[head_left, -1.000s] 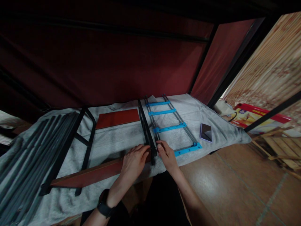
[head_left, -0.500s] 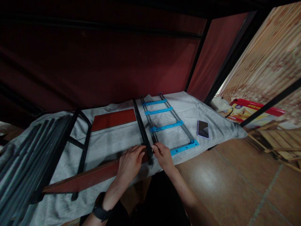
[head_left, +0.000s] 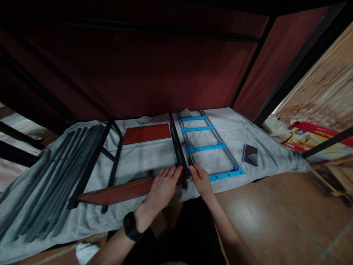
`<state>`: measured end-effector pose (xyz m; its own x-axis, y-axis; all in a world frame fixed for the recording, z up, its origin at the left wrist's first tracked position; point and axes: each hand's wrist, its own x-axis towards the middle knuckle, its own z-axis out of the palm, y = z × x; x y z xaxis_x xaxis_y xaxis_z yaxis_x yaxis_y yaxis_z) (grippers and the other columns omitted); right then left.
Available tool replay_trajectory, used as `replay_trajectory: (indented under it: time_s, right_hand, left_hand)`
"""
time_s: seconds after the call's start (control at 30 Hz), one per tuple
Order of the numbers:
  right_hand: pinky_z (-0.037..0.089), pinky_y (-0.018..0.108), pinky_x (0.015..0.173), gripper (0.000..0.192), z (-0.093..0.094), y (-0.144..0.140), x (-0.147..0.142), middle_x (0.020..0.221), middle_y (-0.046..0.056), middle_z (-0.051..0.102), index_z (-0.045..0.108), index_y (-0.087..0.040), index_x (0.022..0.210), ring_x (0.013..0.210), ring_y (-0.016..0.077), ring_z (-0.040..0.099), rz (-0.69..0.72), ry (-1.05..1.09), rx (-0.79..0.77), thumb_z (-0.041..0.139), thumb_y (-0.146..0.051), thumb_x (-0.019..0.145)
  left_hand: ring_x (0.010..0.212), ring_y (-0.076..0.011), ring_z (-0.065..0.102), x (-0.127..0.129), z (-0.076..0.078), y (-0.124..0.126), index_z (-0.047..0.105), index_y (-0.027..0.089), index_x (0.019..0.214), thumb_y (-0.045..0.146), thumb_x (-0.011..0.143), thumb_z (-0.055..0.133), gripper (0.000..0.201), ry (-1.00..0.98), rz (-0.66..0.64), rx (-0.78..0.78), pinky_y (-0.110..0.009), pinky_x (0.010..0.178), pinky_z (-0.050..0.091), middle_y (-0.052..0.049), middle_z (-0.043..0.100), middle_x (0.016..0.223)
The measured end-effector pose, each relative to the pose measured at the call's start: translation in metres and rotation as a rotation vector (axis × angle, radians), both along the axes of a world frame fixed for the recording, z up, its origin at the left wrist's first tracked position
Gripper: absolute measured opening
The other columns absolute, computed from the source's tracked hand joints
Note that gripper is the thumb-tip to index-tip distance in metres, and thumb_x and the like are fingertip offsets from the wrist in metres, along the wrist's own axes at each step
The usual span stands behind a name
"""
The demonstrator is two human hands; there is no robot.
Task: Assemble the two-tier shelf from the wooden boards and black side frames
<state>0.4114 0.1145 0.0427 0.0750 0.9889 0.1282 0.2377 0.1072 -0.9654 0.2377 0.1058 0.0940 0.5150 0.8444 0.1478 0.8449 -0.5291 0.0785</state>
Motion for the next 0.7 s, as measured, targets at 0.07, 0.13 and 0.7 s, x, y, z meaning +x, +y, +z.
replay_trajectory:
  time_s: [0.07,0.13,0.7]
  right_hand:
    - [0.041,0.025,0.054,0.034,0.0016,-0.0007,-0.0018,0.058,-0.004,0.05,0.051,-0.023,0.074,0.055,0.0135,0.052,-0.017,-0.015,-0.022,0.044,-0.049,0.095]
    - [0.043,0.025,0.056,0.032,0.0032,-0.002,-0.0027,0.063,-0.003,0.054,0.054,-0.022,0.082,0.058,0.0135,0.053,-0.022,0.023,-0.009,0.044,-0.049,0.095]
    - [0.045,0.027,0.064,0.028,0.0051,0.0,0.003,0.068,-0.003,0.054,0.057,-0.022,0.091,0.064,0.0143,0.054,0.044,0.029,0.019,0.049,-0.049,0.091]
  left_hand:
    - [0.113,-0.0239,0.059,-0.0019,-0.0037,-0.0025,0.044,0.018,0.141,0.002,0.088,0.037,0.056,0.053,-0.012,0.043,-0.04,0.1,0.043,-0.011,0.063,0.125]
    - [0.116,-0.0243,0.057,-0.0032,-0.005,-0.0049,0.039,0.017,0.144,0.001,0.088,0.036,0.059,0.094,-0.025,0.079,-0.04,0.103,0.042,-0.012,0.061,0.129]
    - [0.113,-0.0224,0.057,-0.0045,-0.0002,-0.01,0.037,0.014,0.145,0.003,0.091,0.034,0.056,0.17,-0.05,0.173,-0.039,0.104,0.042,-0.011,0.06,0.127]
